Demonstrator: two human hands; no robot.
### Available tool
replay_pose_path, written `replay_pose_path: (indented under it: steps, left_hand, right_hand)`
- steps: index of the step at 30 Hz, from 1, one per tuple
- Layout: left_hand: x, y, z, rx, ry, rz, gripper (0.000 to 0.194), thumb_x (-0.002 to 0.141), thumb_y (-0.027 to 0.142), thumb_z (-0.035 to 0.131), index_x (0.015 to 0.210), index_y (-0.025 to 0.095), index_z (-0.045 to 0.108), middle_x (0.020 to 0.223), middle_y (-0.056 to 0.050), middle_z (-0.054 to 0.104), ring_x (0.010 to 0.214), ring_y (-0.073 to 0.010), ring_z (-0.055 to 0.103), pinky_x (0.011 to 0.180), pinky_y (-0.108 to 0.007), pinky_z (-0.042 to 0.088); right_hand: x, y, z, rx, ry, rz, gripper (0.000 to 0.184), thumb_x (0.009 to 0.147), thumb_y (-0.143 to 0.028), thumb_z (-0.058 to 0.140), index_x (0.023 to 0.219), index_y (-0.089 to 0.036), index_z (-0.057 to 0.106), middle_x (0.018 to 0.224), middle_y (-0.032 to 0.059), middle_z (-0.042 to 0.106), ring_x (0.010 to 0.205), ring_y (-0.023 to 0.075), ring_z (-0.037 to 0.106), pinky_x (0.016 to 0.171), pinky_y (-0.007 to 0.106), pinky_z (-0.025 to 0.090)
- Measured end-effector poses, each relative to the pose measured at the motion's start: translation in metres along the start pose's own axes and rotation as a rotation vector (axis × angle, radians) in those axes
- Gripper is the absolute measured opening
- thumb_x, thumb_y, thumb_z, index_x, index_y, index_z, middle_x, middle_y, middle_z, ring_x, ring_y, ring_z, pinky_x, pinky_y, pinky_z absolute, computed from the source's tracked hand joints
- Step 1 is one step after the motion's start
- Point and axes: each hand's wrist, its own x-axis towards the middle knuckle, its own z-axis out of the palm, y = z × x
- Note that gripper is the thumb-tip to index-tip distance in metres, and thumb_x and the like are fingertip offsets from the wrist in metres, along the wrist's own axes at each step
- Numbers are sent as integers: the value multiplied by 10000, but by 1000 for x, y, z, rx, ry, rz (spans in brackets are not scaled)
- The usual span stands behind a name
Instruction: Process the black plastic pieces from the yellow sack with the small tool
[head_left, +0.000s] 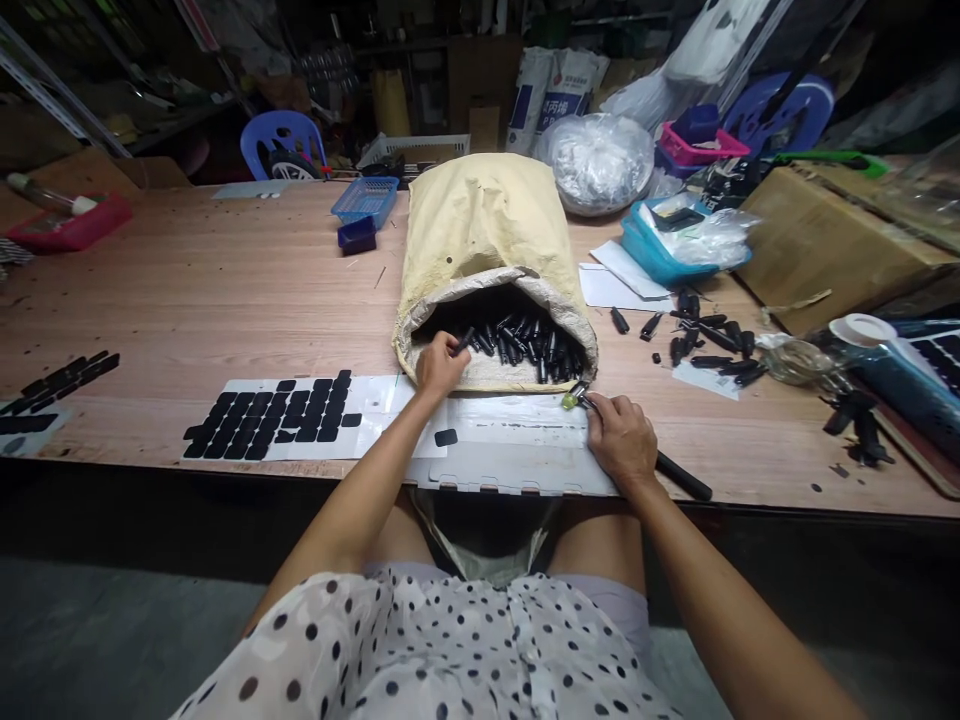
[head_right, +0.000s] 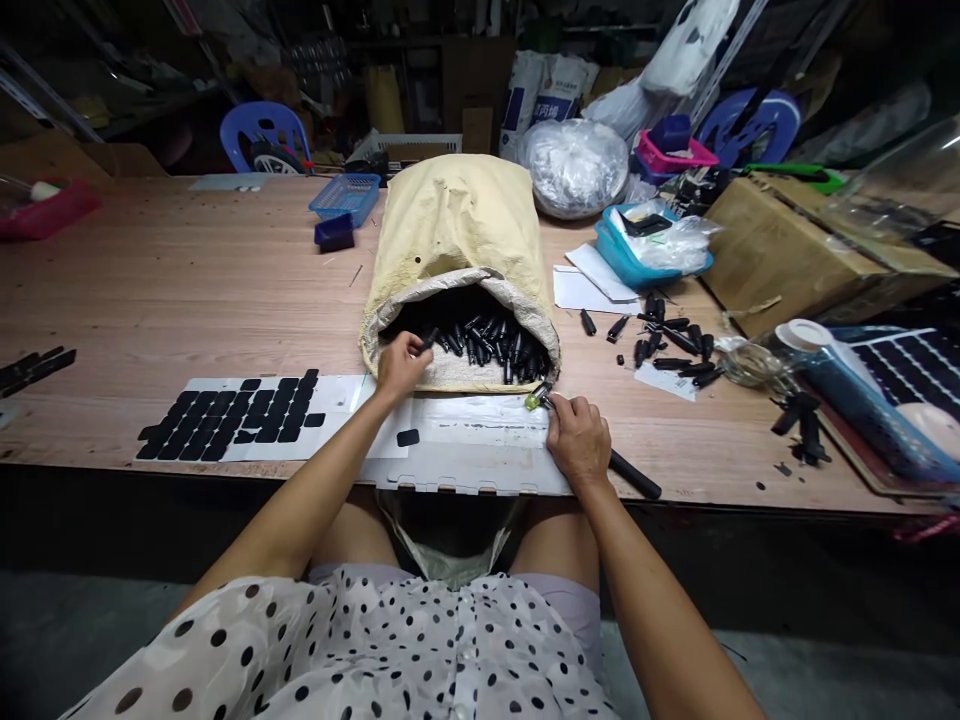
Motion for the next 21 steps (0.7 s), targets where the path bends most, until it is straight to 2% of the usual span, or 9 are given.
replay_pose_path:
  steps: [3,6,10,16,18,21]
  left_hand:
    - [-43,-9,10,-33,-204,296,129,813,268,655,932,222,667,896,-21,673,866,-203,587,751,-312,469]
    - [-72,-23,25,-8,-304,451,114,788,266,699,895,230,689,864,-24,657,892,-222,552,807,-349,462]
    - [-80,-34,40,16,-289,475,122,778,271,728,896,239,715,899,-28,660,944,-235,534,895,-393,438]
    - [-76,-35,41,-22,-265,462,200,721,250,773,914,228,725,885,-32,654,940,-242,524,891,-397,442]
    - [-76,-35,42,-40,-266,453,148,733,239,762,876,227,724,868,-31,652,935,-238,523,881,-388,445]
    - [-76,-35,43,-52,-267,429,109,747,236,755,852,233,724,854,-23,653,936,-234,525,884,-383,445]
  right_hand:
    - [1,0,-1,-7,3,0,280,901,-220,500,1098,-232,698,866,67,559,796,204,446,670,303,295]
    - [1,-1,-1,-6,5,-6,284,904,-220,495,1100,-233,701,862,65,565,795,203,452,670,301,296]
    - [2,1,1,-1,5,0,285,906,-227,494,1105,-234,698,860,65,559,792,204,446,668,300,297]
    - [6,8,-5,68,-33,-8,288,903,-240,492,1112,-243,690,872,72,574,808,219,478,705,315,362]
    - [6,4,-12,149,7,8,323,923,-247,451,1147,-237,682,902,85,603,851,232,517,759,334,408]
    - [1,-17,-23,324,61,17,378,948,-271,398,1230,-238,648,992,101,650,927,243,568,831,361,452]
